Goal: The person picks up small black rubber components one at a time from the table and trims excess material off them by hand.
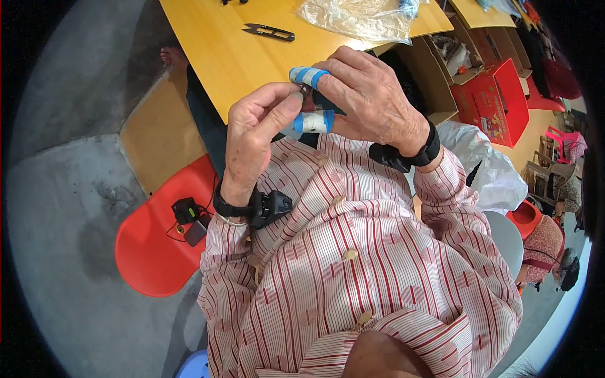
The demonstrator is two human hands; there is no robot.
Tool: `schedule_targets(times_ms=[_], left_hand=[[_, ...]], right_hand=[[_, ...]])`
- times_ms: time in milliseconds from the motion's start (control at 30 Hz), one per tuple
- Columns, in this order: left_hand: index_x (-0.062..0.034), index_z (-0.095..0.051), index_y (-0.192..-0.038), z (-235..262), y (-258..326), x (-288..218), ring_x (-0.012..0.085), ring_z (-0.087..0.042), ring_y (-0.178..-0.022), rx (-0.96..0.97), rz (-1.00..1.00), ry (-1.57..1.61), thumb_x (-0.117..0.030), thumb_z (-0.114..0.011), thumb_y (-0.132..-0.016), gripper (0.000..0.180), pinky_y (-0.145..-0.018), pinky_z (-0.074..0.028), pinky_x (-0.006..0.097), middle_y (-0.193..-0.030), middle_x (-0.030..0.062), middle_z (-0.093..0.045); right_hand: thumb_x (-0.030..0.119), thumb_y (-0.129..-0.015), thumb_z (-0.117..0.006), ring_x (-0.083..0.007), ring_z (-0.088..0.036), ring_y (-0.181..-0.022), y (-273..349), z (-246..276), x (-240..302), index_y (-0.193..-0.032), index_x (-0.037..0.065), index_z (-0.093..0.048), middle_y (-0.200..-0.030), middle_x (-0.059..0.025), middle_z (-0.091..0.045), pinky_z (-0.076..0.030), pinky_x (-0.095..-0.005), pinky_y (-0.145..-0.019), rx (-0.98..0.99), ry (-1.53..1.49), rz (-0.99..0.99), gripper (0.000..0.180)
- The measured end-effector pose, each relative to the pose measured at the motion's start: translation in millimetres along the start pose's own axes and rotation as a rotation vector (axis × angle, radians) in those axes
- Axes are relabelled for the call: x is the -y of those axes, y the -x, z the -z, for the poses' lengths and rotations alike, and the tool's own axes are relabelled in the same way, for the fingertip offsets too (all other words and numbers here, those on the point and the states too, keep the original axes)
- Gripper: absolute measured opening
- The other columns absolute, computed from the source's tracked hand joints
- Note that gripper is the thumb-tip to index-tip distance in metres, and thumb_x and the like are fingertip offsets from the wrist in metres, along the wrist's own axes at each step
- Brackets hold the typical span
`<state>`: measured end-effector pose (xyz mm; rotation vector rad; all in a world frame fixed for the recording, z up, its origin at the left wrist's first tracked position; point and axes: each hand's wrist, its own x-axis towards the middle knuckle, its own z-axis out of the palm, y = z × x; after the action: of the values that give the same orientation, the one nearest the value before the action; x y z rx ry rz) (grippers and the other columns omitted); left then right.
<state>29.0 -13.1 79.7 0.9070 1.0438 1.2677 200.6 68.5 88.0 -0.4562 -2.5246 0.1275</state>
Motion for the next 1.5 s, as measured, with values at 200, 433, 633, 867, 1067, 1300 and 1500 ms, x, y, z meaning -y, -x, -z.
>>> schedule_targets(times_ms=[200,433,633,867,1067,1300,1500], left_hand=[[0.0048,-0.061,-0.096,3,-3,5,0.0106,-0.058,-0.079,-0.001,0.008,0.044,-0.014,-0.057,-0.088,0.021,-0.074,-0.046,0.023,-0.087,0.006,-0.063],[0.0045,-0.061,-0.094,7,-2,8,0.0095,-0.057,-0.076,0.007,0.009,-0.049,-0.011,-0.056,-0.088,0.017,-0.069,-0.047,0.022,-0.083,0.0051,-0.062],[0.0052,-0.062,-0.092,19,-2,4,0.0081,-0.056,-0.072,0.128,0.005,-0.164,-0.005,-0.061,-0.084,0.013,-0.066,-0.047,0.021,-0.08,0.0039,-0.062],[0.0047,-0.062,-0.092,11,-1,-1,0.0071,-0.056,-0.072,0.086,0.02,-0.094,-0.006,-0.064,-0.082,0.015,-0.065,-0.045,0.02,-0.081,0.0043,-0.062],[0.0046,-0.061,-0.096,5,0,4,0.0071,-0.055,-0.074,0.008,-0.037,-0.078,-0.008,-0.06,-0.085,0.017,-0.066,-0.045,0.02,-0.082,0.0036,-0.062],[0.0042,-0.058,-0.097,9,-2,7,0.0071,-0.054,-0.077,0.048,-0.023,-0.019,-0.01,-0.056,-0.086,0.018,-0.07,-0.044,0.021,-0.085,0.0033,-0.06],[0.0044,-0.057,-0.099,9,-4,8,0.0082,-0.055,-0.078,0.071,-0.039,0.021,-0.012,-0.055,-0.087,0.021,-0.071,-0.045,0.021,-0.088,0.0042,-0.06]], right_hand=[[0.019,-0.065,-0.064,-0.0194,-0.053,-0.078,-4,-4,3,-0.091,0.006,-0.057,-0.077,-0.0019,-0.054,-0.045,-0.0303,-0.069,-0.063,0.172,0.051,0.03],[0.02,-0.068,-0.061,-0.0186,-0.052,-0.078,-3,-7,6,-0.092,0.004,-0.056,-0.081,-0.003,-0.054,-0.044,-0.0298,-0.069,-0.046,0.197,0.084,0.029],[0.02,-0.066,-0.062,-0.0194,-0.052,-0.079,0,-12,3,-0.096,0.002,-0.056,-0.085,-0.0043,-0.055,-0.046,-0.0303,-0.069,-0.025,0.102,0.098,0.035],[0.018,-0.065,-0.062,-0.0211,-0.054,-0.083,2,-12,5,-0.104,0.0,-0.056,-0.088,-0.0063,-0.057,-0.047,-0.0309,-0.072,-0.126,0.162,0.103,0.043],[0.018,-0.062,-0.064,-0.0207,-0.054,-0.08,3,-15,8,-0.102,0.0,-0.057,-0.087,-0.0065,-0.058,-0.047,-0.0317,-0.071,-0.172,0.225,0.069,0.045],[0.02,-0.06,-0.066,-0.0206,-0.055,-0.081,2,-7,9,-0.103,0.001,-0.057,-0.088,-0.006,-0.058,-0.047,-0.0301,-0.07,-0.087,0.032,-0.023,0.048],[0.018,-0.063,-0.066,-0.021,-0.054,-0.082,0,-9,9,-0.105,0.002,-0.057,-0.089,-0.0041,-0.058,-0.048,-0.03,-0.069,-0.074,0.11,0.001,0.046]])
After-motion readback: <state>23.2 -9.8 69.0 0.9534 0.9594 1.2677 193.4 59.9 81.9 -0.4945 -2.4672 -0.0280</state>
